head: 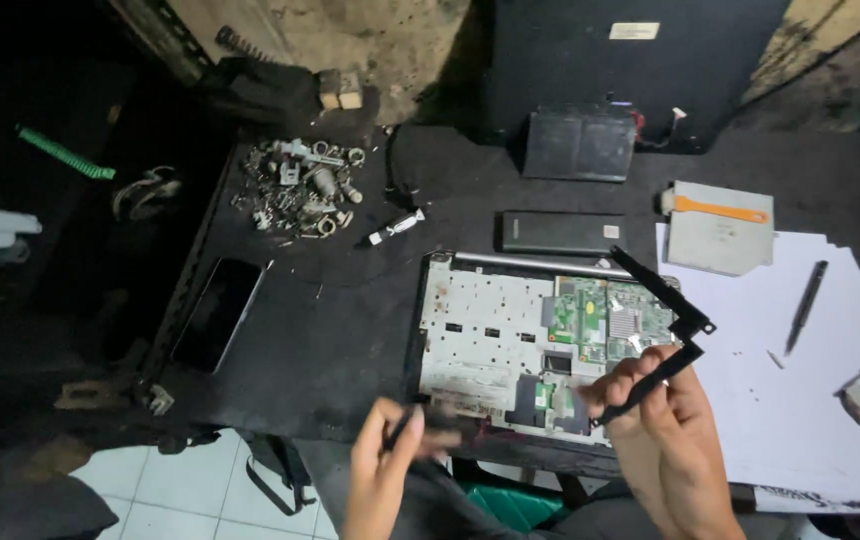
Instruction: Disassembling and assembling components of a laptop, including the fan and battery, using a screwdriver on a repair bench.
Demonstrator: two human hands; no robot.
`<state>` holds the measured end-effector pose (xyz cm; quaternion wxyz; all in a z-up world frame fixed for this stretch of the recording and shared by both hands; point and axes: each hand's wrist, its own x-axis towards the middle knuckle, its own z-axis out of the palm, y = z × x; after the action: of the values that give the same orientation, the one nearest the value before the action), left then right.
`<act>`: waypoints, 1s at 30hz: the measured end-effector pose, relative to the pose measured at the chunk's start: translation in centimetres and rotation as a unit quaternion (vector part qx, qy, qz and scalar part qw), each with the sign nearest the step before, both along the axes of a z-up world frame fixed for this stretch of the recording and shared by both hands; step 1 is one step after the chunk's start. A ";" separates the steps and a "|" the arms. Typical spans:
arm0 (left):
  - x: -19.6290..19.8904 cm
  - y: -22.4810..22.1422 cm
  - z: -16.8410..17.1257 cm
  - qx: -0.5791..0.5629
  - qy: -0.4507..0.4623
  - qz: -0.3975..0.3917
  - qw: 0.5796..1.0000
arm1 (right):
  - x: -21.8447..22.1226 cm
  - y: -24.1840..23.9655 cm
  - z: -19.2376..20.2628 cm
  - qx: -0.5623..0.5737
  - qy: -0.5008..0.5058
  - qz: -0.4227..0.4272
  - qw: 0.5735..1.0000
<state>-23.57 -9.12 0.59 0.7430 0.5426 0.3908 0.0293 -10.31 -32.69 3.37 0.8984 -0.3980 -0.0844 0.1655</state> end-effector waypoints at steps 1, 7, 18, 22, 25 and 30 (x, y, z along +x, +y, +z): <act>-0.6 0.0 1.1 -0.002 0.001 0.005 1.000 | 0.0 0.5 0.6 -0.002 0.001 0.005 1.000; -5.0 0.8 -0.3 -0.230 0.108 -0.192 0.948 | -0.5 5.6 0.5 -0.490 -0.338 0.038 0.803; -4.8 1.0 0.1 -0.209 0.092 -0.223 0.948 | -2.3 9.1 -5.0 -0.541 -0.568 0.144 0.603; -4.7 1.8 0.2 -0.173 0.082 -0.244 0.951 | -2.6 8.9 -5.8 -0.539 -0.565 0.159 0.604; -4.7 2.0 0.0 -0.148 0.088 -0.253 0.952 | -2.6 8.8 -6.4 -0.554 -0.555 0.195 0.589; -4.7 1.8 -0.2 -0.159 0.068 -0.261 0.950 | -2.7 8.5 -7.3 -0.577 -0.592 0.202 0.525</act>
<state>-28.26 -7.28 0.44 0.7729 0.5013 0.2845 -0.2652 -12.98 -24.18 -3.94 0.1580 -0.8083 -0.5613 0.0816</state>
